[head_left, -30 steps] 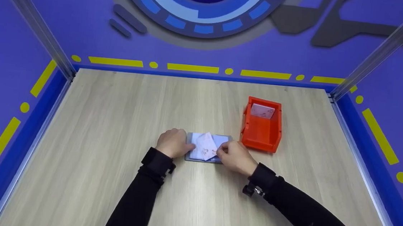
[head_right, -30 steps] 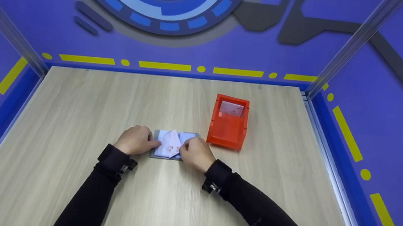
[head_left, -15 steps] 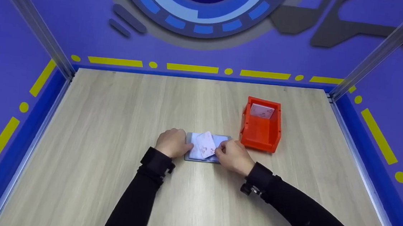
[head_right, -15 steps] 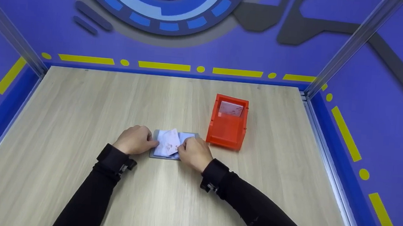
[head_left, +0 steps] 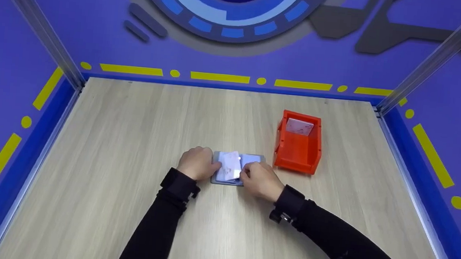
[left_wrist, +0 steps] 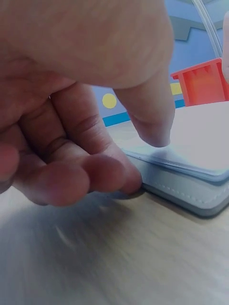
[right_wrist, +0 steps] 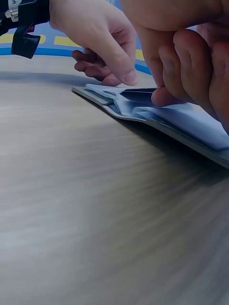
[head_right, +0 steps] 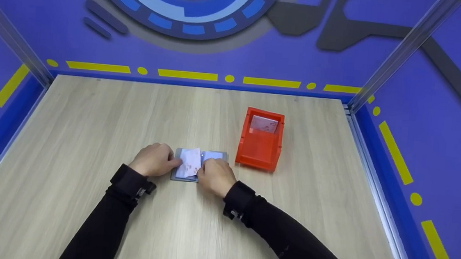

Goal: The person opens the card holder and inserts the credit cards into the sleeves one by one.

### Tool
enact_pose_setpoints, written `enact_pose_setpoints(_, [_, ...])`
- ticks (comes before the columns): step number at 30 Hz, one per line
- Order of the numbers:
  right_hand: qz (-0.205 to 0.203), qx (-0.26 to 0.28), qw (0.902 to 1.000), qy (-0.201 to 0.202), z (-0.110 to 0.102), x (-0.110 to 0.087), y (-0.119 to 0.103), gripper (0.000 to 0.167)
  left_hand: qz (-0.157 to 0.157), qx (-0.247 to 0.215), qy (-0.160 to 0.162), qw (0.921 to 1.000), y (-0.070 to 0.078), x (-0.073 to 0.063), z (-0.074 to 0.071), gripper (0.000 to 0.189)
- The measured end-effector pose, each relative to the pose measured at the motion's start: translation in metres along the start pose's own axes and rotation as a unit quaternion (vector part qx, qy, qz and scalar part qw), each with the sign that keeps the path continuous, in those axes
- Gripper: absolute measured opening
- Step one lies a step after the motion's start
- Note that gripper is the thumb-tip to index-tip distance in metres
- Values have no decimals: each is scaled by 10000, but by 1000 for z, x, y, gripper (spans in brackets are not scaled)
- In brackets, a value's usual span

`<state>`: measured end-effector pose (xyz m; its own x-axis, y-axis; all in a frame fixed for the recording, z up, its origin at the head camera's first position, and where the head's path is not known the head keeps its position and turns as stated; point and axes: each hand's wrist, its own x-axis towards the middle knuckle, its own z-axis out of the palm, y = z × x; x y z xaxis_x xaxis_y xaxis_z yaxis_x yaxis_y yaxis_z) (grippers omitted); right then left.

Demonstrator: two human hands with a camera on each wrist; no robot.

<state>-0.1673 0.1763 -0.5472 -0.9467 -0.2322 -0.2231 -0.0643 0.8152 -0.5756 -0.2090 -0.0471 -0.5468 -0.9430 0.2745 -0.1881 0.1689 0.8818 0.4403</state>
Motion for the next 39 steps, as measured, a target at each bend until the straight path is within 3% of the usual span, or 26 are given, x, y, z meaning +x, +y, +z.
enact_pose_setpoints(15, [-74, -176, 9997, -155, 12, 3, -14, 33, 34, -5, 52, 10000, 0, -1, 0, 52])
enact_pose_setpoints(24, [-388, -430, 9983, -96, 11, 3, -17, 22, -63, 160, 107, 9998, 0, -2, -5, 53])
enact_pose_setpoints(29, [-563, -707, 9954, 320, -6, 6, -16, 22, -88, 245, 193, 9995, 2, -2, -6, 58])
enact_pose_setpoints(32, [-392, -788, 9945, 561, -22, 10, -14, 23, -97, 289, 204, 9993, 3, -2, -5, 58])
enact_pose_setpoints(39, [-104, -1283, 9897, 619, -49, 23, -9, 23, -194, 413, 131, 9989, 4, -1, 0, 49])
